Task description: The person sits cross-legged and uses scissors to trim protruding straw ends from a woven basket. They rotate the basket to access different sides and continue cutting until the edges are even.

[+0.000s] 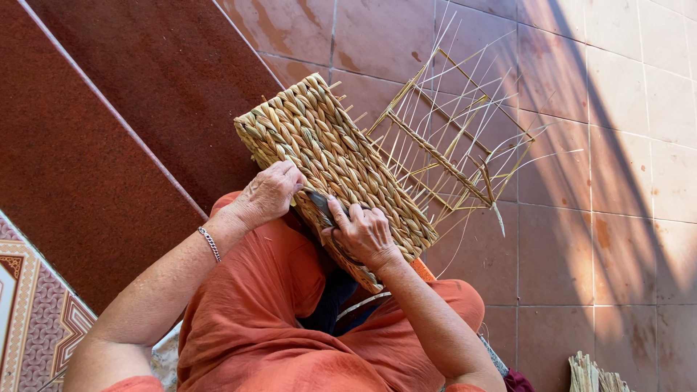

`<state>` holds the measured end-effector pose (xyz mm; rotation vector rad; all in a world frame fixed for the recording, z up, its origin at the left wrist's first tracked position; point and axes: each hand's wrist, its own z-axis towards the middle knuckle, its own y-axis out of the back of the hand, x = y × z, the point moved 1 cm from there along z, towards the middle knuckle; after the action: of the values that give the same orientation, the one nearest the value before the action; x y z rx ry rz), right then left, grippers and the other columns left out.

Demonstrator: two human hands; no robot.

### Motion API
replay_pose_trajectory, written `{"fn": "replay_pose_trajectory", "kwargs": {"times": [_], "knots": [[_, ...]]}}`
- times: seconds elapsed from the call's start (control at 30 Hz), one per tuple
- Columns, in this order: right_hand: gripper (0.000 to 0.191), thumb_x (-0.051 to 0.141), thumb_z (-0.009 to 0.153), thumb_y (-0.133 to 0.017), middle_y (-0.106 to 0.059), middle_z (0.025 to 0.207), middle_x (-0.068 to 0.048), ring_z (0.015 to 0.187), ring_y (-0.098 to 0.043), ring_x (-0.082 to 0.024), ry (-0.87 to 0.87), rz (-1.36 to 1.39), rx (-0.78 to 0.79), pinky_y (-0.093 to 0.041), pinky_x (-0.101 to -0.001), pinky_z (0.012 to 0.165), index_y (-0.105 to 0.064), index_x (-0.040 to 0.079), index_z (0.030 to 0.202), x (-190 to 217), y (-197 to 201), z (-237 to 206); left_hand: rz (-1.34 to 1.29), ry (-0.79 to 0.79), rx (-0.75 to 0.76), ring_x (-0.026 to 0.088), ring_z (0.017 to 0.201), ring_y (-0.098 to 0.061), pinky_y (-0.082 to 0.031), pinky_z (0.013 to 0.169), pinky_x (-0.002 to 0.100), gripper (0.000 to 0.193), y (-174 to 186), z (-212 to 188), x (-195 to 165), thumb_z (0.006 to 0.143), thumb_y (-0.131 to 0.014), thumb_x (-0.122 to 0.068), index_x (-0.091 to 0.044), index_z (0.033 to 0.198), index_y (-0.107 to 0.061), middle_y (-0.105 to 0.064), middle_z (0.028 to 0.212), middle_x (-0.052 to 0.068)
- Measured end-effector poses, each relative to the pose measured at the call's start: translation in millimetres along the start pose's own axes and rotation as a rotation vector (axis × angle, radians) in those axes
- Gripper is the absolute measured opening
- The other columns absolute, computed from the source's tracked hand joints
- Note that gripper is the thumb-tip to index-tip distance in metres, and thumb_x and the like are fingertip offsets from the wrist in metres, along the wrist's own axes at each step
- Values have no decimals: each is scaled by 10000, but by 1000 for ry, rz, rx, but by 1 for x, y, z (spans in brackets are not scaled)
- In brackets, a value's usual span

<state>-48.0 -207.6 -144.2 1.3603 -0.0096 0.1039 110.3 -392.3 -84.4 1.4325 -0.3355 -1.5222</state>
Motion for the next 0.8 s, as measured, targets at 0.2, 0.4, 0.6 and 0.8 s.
{"fn": "replay_pose_trajectory", "kwargs": {"times": [0.2, 0.4, 0.6, 0.8], "knots": [[648, 574, 891, -718, -574, 748, -46, 593, -604, -212, -94, 70, 130, -499, -400, 558, -605, 198, 1406, -1, 16, 1, -96, 236, -159, 204, 812, -690, -629, 718, 320, 90, 20, -13, 26, 1010, -587, -7, -21, 934, -634, -674, 889, 123], [537, 498, 897, -717, -601, 790, -82, 602, -627, -260, -137, 139, 229, -502, -427, 535, -617, 307, 1389, 12, 42, 14, -75, 505, -204, 198, 736, -706, -615, 665, 326, 114, 48, -53, 50, 910, -613, 11, -10, 992, -690, -700, 861, 112], [544, 519, 907, -699, -624, 796, -118, 620, -644, -292, -142, 91, 300, -517, -446, 554, -603, 284, 1388, 24, 46, 36, -55, 434, -278, 217, 805, -717, -600, 748, 348, 129, 47, -71, 51, 875, -645, 21, -28, 921, -755, -718, 920, 112], [606, 567, 975, -575, -655, 782, -143, 650, -678, -236, -217, -9, 655, -554, -414, 567, -502, 186, 1441, 39, 36, 58, -107, 427, -221, 181, 786, -726, -623, 728, 305, 84, 39, -68, 50, 892, -680, -16, -25, 918, -759, -727, 926, 110]]}}
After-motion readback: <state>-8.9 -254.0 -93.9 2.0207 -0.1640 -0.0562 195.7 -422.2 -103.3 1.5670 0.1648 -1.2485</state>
